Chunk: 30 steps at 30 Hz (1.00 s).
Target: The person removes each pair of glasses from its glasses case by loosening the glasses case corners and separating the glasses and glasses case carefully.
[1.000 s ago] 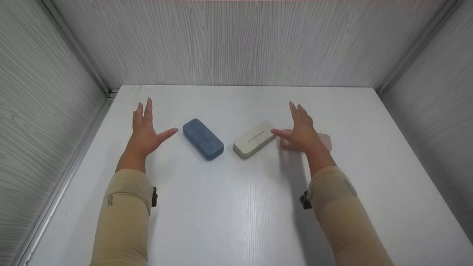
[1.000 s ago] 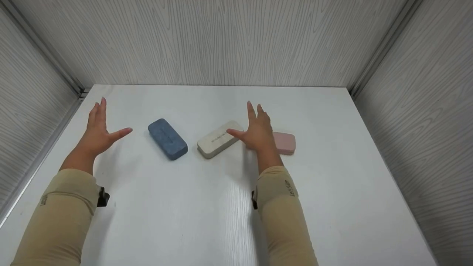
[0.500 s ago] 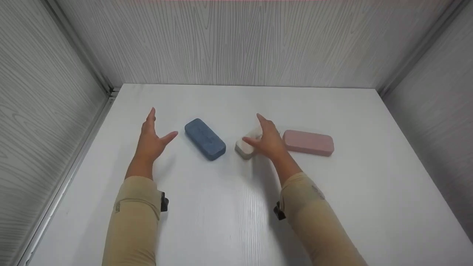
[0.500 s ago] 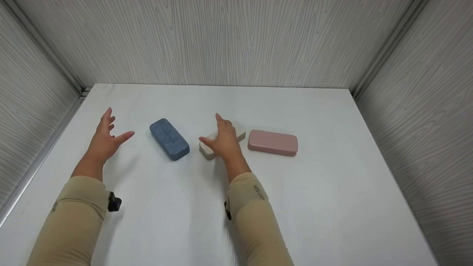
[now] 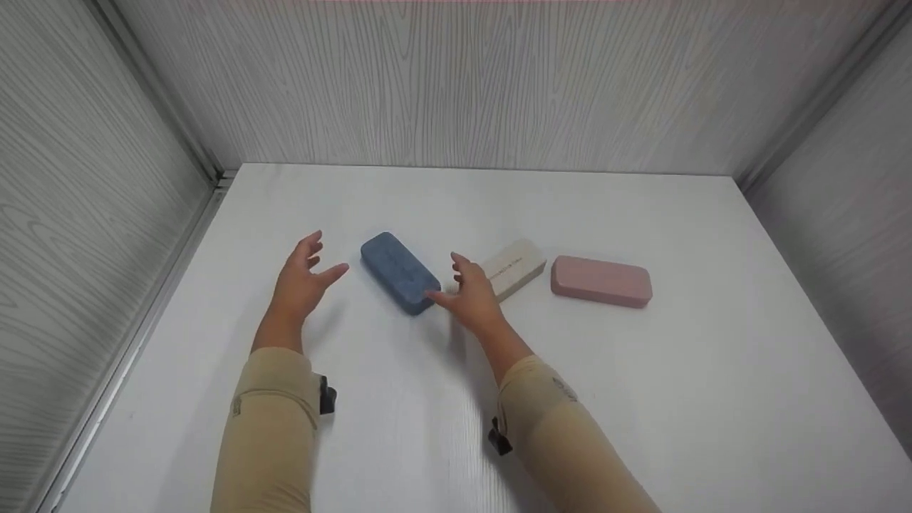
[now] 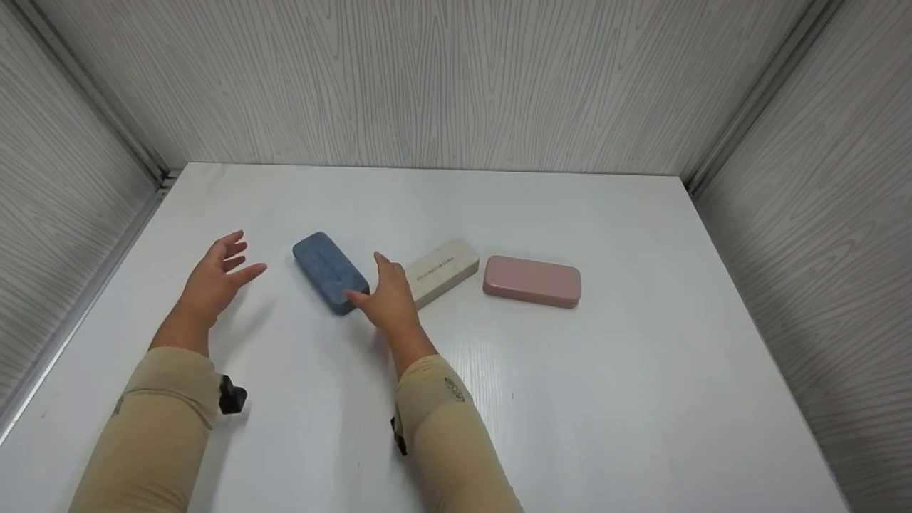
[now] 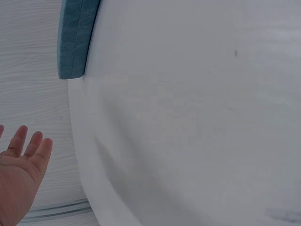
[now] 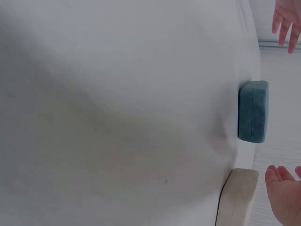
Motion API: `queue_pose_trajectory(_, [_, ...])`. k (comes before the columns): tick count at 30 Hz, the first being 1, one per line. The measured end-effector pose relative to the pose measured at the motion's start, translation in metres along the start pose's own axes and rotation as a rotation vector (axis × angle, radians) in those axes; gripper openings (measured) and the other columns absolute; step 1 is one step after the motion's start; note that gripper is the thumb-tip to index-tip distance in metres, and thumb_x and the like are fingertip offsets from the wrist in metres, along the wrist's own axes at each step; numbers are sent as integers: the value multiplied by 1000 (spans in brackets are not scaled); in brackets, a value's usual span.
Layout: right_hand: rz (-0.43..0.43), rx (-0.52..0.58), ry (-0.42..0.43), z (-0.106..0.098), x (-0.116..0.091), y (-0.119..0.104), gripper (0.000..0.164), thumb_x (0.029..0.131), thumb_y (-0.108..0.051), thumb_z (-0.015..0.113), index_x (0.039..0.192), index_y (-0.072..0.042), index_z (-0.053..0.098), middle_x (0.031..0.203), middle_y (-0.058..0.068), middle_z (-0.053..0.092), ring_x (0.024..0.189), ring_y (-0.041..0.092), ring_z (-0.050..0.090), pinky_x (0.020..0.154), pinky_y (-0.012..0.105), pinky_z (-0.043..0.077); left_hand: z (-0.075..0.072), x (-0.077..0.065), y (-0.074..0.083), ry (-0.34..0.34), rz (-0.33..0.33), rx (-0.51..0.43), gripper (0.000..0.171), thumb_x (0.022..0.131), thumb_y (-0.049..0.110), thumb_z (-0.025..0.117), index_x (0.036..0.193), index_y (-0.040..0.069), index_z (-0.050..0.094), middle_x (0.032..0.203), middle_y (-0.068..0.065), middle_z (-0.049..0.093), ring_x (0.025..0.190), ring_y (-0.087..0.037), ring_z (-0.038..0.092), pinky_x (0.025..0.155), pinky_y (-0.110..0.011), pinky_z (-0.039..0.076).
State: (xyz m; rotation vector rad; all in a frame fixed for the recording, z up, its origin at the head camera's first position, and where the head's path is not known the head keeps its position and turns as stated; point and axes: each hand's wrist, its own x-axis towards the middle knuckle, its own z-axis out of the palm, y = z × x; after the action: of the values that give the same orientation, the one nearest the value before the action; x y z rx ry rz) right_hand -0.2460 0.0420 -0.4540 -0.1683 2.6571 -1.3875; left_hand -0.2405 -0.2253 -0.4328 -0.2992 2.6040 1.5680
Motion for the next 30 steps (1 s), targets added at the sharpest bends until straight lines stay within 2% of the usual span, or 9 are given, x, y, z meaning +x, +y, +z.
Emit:
queue_pose_trajectory(5, [51,-83,-41,21,-1,-3,81,78,-33,71,143,-12,28,136,9,41,125,21,41,104,32,36,2,1,-3,-20,-26,10,74,82,44,64,143,24,28,147,-2,29,134,-22,27,106,-43,31])
queue_pose_trajectory(10, [86,-145,-59,37,-1,-6,85,80,-35,70,145,-10,22,141,11,34,131,21,32,109,33,26,3,4,-6,-32,-45,22,74,80,46,65,142,23,31,147,-3,29,134,-23,28,106,-44,32])
queue_pose_trajectory(15, [93,-191,-36,47,2,0,88,81,-36,68,146,-8,16,138,14,36,129,21,34,109,32,28,7,7,-13,-41,-46,-3,72,81,42,65,141,20,32,147,-4,29,133,-23,29,106,-44,32])
queue_pose_trajectory(21, [59,-308,-24,52,5,-3,91,82,-37,67,146,-5,12,136,16,37,128,24,36,108,33,29,15,12,-18,-54,-51,-1,70,83,40,65,141,20,33,146,-4,31,133,-24,30,106,-45,31])
queue_pose_trajectory(25, [63,-362,-3,55,5,-6,86,82,-36,67,144,-2,18,133,17,38,125,26,38,107,35,31,18,14,-19,-69,-49,0,73,82,44,64,142,19,31,146,-5,31,132,-25,31,106,-45,31])
queue_pose_trajectory(30, [80,-352,-21,55,9,-7,80,82,-34,67,142,-1,26,133,15,39,125,25,39,106,34,32,16,15,-22,-84,-72,18,73,82,41,65,142,19,29,147,-5,29,133,-25,30,106,-45,30])
